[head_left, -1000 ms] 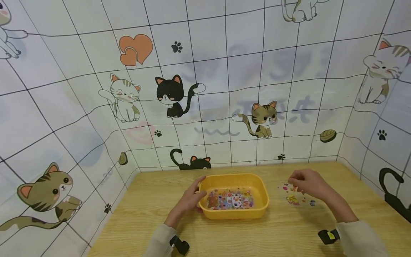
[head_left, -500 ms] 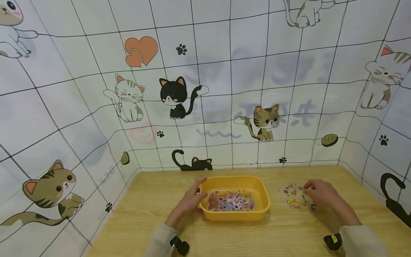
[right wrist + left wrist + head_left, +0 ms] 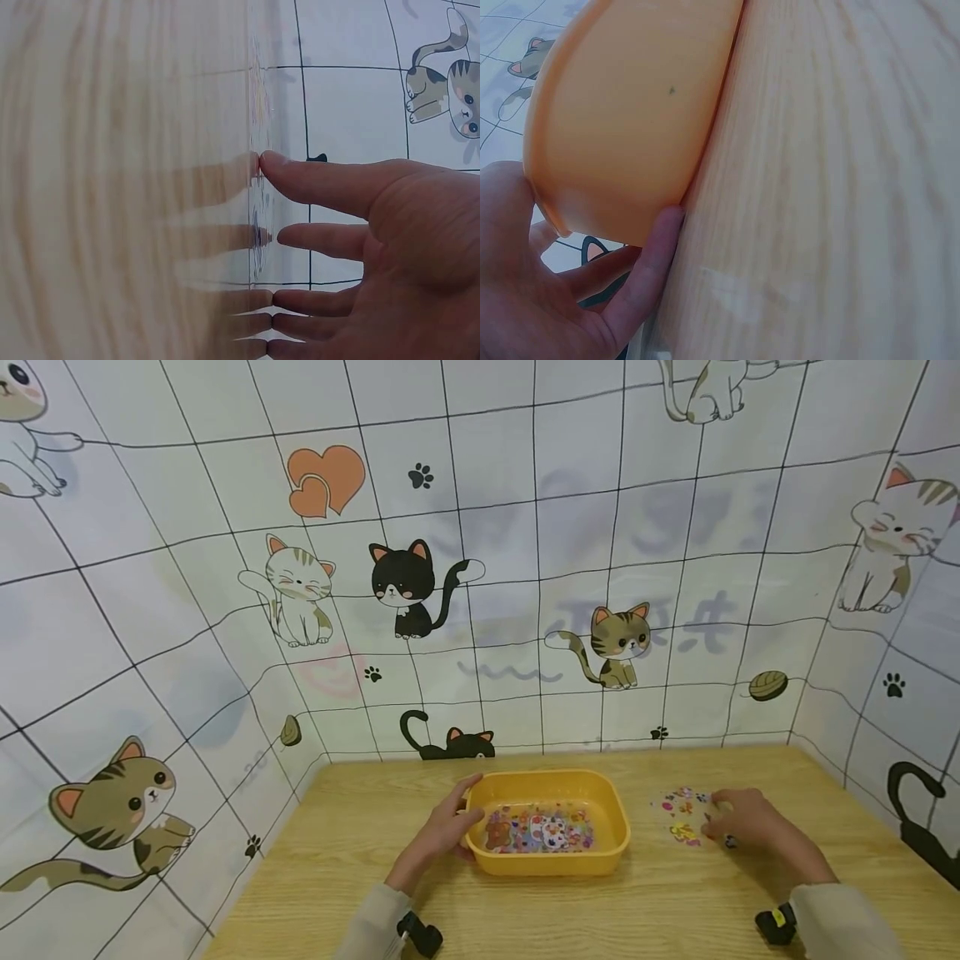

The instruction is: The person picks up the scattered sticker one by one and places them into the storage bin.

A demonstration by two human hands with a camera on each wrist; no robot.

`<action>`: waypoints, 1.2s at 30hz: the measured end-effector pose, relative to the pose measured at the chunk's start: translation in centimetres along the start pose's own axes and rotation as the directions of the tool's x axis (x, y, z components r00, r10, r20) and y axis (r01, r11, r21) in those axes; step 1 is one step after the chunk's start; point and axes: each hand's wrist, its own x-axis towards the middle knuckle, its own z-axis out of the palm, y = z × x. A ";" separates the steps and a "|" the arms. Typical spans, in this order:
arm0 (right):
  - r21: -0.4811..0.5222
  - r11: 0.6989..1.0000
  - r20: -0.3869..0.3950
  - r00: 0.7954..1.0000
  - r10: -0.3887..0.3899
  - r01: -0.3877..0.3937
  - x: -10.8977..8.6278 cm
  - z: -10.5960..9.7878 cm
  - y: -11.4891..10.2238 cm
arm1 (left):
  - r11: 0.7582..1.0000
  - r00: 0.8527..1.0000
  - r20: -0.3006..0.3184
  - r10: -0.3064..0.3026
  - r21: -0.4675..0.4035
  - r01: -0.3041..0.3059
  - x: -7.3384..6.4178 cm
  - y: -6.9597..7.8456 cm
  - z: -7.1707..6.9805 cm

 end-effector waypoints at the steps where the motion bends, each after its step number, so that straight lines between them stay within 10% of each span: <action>1: -0.003 1.000 -0.004 1.000 -0.010 0.010 0.0 0.0 0.0 | 1.000 1.000 -0.001 0.000 0.003 0.000 0.0 0.0 0.0; 36: -0.073 0.996 0.004 0.999 0.043 -0.042 0.1 -0.1 -0.9 | 1.000 1.000 0.007 0.010 -0.012 -0.010 0.2 -0.4 -0.1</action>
